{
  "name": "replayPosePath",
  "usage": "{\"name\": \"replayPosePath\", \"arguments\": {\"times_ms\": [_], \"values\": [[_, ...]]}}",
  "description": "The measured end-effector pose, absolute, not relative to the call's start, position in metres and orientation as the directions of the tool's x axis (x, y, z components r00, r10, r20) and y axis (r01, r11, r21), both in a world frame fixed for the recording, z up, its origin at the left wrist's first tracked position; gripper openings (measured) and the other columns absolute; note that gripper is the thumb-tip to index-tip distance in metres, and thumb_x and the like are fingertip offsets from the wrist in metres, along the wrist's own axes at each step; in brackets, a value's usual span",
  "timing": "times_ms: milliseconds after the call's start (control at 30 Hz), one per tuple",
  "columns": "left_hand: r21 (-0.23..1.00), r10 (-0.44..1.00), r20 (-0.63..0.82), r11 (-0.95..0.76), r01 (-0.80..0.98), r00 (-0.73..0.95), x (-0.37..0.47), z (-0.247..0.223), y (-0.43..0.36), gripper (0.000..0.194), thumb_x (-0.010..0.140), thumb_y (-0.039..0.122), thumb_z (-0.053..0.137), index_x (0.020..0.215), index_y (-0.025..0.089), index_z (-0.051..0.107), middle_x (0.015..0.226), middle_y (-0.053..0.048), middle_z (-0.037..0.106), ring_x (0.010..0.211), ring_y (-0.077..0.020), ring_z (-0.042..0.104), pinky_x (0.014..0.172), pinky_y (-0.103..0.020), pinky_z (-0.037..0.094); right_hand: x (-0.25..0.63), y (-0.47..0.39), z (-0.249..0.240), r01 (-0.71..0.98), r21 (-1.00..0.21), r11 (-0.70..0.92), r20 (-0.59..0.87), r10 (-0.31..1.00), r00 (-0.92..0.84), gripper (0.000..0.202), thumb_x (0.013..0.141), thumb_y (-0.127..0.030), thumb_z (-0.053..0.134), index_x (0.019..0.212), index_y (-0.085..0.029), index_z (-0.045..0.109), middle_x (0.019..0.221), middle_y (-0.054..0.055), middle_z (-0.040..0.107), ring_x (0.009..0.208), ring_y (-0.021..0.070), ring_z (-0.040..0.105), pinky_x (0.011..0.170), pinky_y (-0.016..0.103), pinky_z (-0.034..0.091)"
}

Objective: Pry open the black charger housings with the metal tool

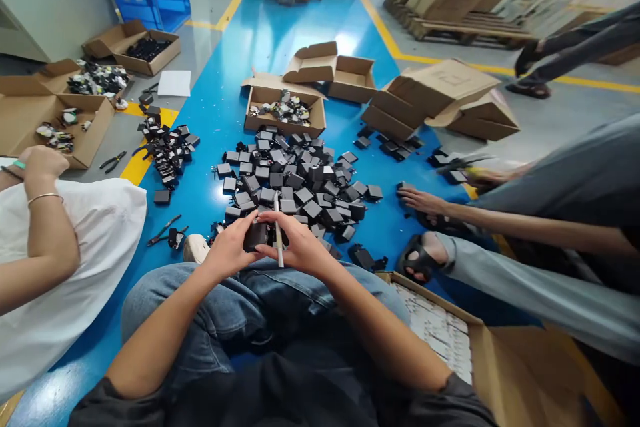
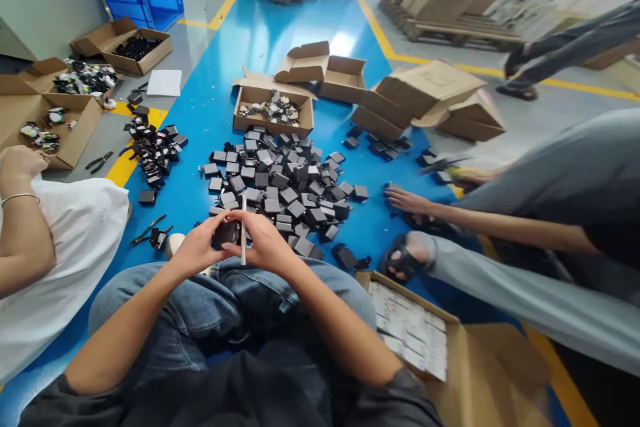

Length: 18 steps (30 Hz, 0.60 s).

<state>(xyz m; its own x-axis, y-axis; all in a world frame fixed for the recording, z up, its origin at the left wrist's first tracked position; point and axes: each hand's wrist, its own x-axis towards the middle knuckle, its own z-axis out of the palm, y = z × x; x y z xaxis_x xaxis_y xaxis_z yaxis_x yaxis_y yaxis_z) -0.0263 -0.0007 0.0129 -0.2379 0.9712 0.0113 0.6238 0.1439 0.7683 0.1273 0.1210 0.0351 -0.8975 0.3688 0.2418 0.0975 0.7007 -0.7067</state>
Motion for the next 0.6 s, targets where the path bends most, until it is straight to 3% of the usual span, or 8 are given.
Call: {"name": "replayPosePath", "arguments": {"times_ms": [67, 167, 300, 433, 600], "values": [[0.856, 0.972, 0.071, 0.056, 0.513, -0.225, -0.024, 0.020, -0.003, 0.063, 0.076, 0.029, 0.077, 0.134, 0.023, 0.052, 0.134, -0.012, 0.059, 0.122, -0.0280, 0.059, 0.099, -0.042, 0.054, 0.138, 0.113, 0.039, 0.015, -0.812, 0.584, 0.377, 0.543, -0.750, 0.032, 0.096, -0.033, 0.058, 0.126, -0.023, 0.053, 0.120, 0.010, 0.069, 0.113, 0.0223, 0.066, 0.099, 0.041, 0.052], [0.939, 0.963, -0.008, 0.100, 0.328, -0.271, -0.019, 0.028, -0.007, 0.062, 0.074, 0.035, 0.080, 0.128, 0.024, 0.052, 0.125, -0.010, 0.061, 0.115, -0.0257, 0.062, 0.087, -0.036, 0.058, 0.146, 0.110, 0.040, -0.125, -0.870, 0.476, 0.466, 0.714, -0.523, 0.023, 0.103, -0.029, 0.045, 0.124, -0.027, 0.055, 0.113, 0.005, 0.073, 0.112, 0.0184, 0.068, 0.102, 0.041, 0.052], [0.957, 0.939, -0.109, 0.188, 0.222, -0.325, -0.013, 0.028, -0.011, 0.071, 0.069, 0.041, 0.085, 0.129, 0.027, 0.048, 0.119, -0.008, 0.062, 0.111, -0.0251, 0.063, 0.090, -0.036, 0.057, 0.152, 0.111, 0.038, -0.142, -0.905, 0.401, 0.405, 0.712, -0.574, 0.028, 0.101, -0.034, 0.051, 0.127, -0.027, 0.055, 0.121, 0.009, 0.070, 0.111, 0.0210, 0.068, 0.090, 0.039, 0.060], [0.950, 0.947, -0.062, 0.153, 0.272, -0.316, -0.011, 0.025, -0.012, 0.071, 0.067, 0.040, 0.087, 0.127, 0.029, 0.050, 0.116, -0.006, 0.064, 0.108, -0.0237, 0.064, 0.088, -0.035, 0.057, 0.157, 0.107, 0.041, -0.124, -0.894, 0.430, 0.398, 0.637, -0.660, 0.031, 0.098, -0.033, 0.057, 0.129, -0.027, 0.057, 0.126, 0.009, 0.067, 0.104, 0.0195, 0.069, 0.082, 0.033, 0.062], [0.928, 0.958, 0.041, 0.068, 0.366, -0.284, -0.011, 0.027, -0.013, 0.070, 0.070, 0.038, 0.086, 0.128, 0.030, 0.049, 0.120, -0.006, 0.063, 0.108, -0.0220, 0.064, 0.084, -0.030, 0.058, 0.164, 0.105, 0.045, -0.126, -0.862, 0.490, 0.466, 0.672, -0.575, 0.036, 0.104, -0.029, 0.041, 0.139, -0.029, 0.052, 0.110, 0.005, 0.073, 0.098, 0.0182, 0.071, 0.085, 0.036, 0.061]]}}
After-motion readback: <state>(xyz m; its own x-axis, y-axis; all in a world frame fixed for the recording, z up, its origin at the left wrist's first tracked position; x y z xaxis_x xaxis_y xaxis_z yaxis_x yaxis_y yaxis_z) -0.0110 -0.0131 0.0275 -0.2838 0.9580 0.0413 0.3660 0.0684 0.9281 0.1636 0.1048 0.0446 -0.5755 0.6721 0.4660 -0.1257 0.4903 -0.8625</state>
